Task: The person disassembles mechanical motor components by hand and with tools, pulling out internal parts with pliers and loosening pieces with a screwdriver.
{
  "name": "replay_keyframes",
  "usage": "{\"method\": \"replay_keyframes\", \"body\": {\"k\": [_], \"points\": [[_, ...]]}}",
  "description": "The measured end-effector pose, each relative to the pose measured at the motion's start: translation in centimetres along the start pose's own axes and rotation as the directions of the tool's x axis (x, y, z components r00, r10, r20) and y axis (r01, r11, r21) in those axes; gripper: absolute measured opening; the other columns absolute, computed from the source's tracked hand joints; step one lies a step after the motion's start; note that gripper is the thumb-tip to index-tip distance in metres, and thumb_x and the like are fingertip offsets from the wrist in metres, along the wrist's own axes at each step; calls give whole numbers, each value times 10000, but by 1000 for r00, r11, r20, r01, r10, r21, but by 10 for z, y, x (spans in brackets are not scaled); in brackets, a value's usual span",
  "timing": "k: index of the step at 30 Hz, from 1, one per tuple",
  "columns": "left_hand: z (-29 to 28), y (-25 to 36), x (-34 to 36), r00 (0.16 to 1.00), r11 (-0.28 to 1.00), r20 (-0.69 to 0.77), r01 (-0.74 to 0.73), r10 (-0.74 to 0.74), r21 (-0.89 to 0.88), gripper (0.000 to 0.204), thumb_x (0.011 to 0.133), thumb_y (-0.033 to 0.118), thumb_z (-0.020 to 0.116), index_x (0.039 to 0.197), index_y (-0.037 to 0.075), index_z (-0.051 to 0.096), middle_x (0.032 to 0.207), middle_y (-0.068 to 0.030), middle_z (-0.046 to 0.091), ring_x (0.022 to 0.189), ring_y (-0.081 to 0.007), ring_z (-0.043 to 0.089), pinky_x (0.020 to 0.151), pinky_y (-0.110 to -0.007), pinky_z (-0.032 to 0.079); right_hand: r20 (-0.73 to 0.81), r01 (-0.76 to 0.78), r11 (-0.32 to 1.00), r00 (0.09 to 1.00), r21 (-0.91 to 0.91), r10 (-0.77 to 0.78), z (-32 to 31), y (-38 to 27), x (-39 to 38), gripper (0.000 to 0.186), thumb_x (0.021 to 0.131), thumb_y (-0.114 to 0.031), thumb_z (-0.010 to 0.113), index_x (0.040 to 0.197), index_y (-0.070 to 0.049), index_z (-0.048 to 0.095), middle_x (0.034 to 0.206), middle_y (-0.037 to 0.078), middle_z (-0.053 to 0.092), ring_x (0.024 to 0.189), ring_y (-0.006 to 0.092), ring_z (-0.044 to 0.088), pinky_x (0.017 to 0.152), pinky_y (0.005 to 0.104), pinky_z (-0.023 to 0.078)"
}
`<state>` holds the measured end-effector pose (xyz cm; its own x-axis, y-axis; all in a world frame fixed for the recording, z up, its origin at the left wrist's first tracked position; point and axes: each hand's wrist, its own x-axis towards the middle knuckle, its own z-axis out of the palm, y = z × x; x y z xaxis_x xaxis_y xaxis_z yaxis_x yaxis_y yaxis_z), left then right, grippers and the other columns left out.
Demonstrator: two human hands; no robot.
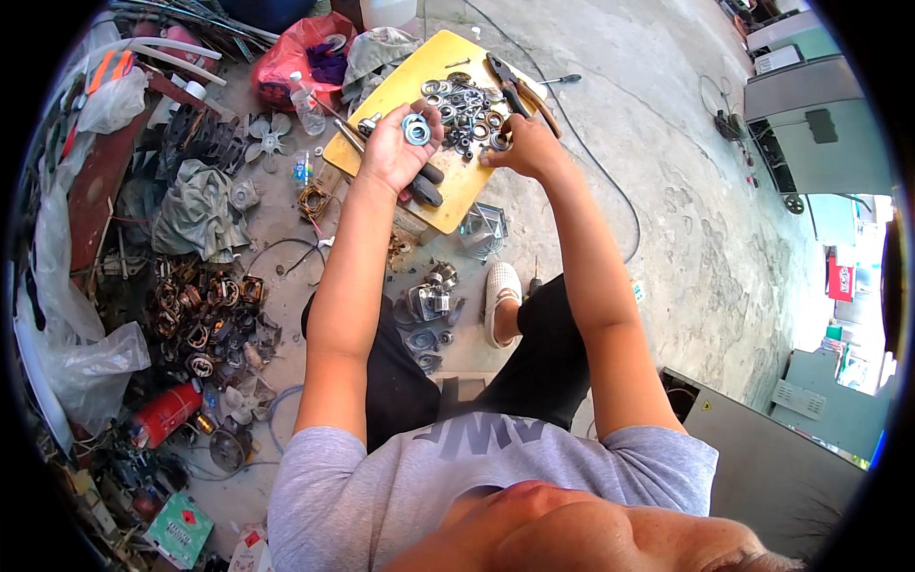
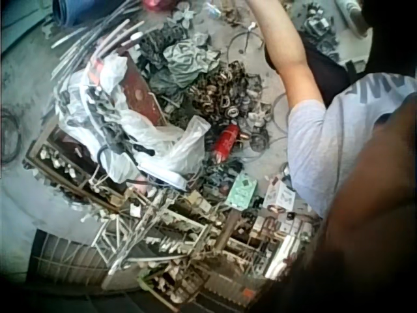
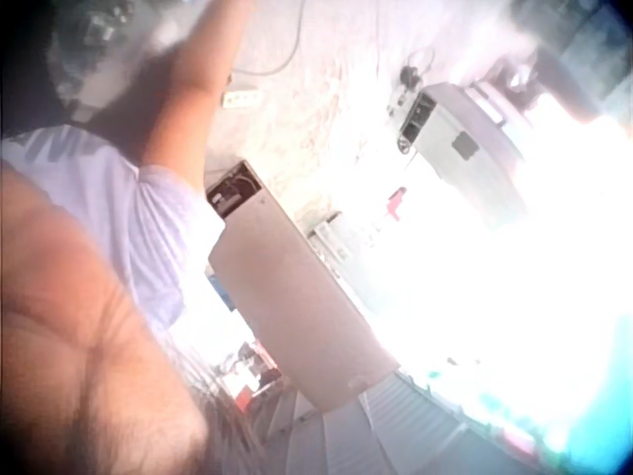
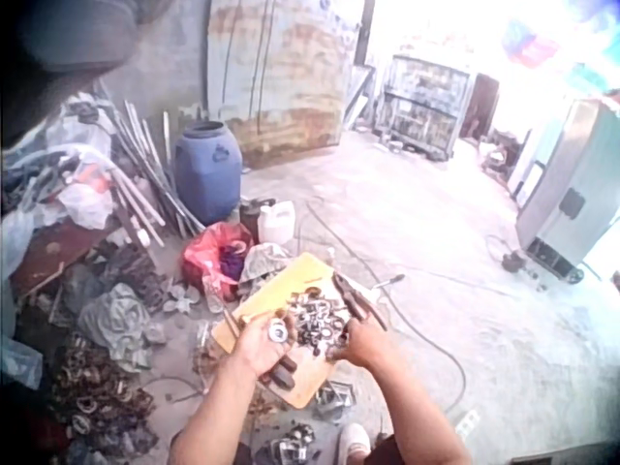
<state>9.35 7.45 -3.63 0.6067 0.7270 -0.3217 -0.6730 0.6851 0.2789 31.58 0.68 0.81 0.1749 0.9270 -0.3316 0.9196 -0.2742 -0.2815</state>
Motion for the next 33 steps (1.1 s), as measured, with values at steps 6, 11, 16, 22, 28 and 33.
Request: {"method": "replay_keyframes", "body": {"k": [6,11,16,22,28,33], "points": [[-14,0,14,998,999,68,21,-18,-50,276,1044,203,397,1161,-8,531,1143,-158,621,1054,-270,623,902,-429,528,-58,72,995,996,62,-68,8,-3,6,620,655,-395,873,1076,-16,621,1092,171,667,1039,310,638,877,391,506],[-9,-2,15,999,999,34,9,-8,-45,280,1044,196,380,1169,-7,527,1164,-167,622,1072,-280,623,922,-439,520,-85,111,974,992,196,-96,8,-8,6,529,690,-347,846,1059,-28,643,1005,148,697,966,294,661,842,384,512],[0,-6,13,999,1000,-36,-26,26,0,300,1048,213,363,1184,0,523,1173,-174,618,1085,-284,616,940,-444,512,-123,113,965,989,238,-85,4,-10,13,465,723,-306,826,1051,-22,658,948,120,699,834,220,677,739,331,527],[0,-2,8,996,996,93,6,2,-87,315,1048,235,375,1197,-7,511,1197,-201,594,1098,-297,601,956,-461,510,-60,207,602,965,772,-255,-24,-53,8,515,799,-362,808,1127,1,646,900,61,660,753,114,616,652,250,502],[13,12,0,998,936,-57,-18,-2,-353,310,1045,229,394,1097,-26,561,1090,-192,623,1026,-309,641,887,-436,582,-638,424,883,741,199,-212,13,-37,71,470,827,-379,737,1146,-41,670,1138,220,655,1004,366,641,881,444,511],[-5,32,-13,992,917,129,50,1,-397,283,996,171,498,1103,-60,621,1052,-180,690,1029,-310,668,863,-427,597,-537,349,934,774,-80,-336,39,-59,79,719,805,-759,521,1303,-251,627,1381,182,521,1307,366,450,1075,566,284]]}}
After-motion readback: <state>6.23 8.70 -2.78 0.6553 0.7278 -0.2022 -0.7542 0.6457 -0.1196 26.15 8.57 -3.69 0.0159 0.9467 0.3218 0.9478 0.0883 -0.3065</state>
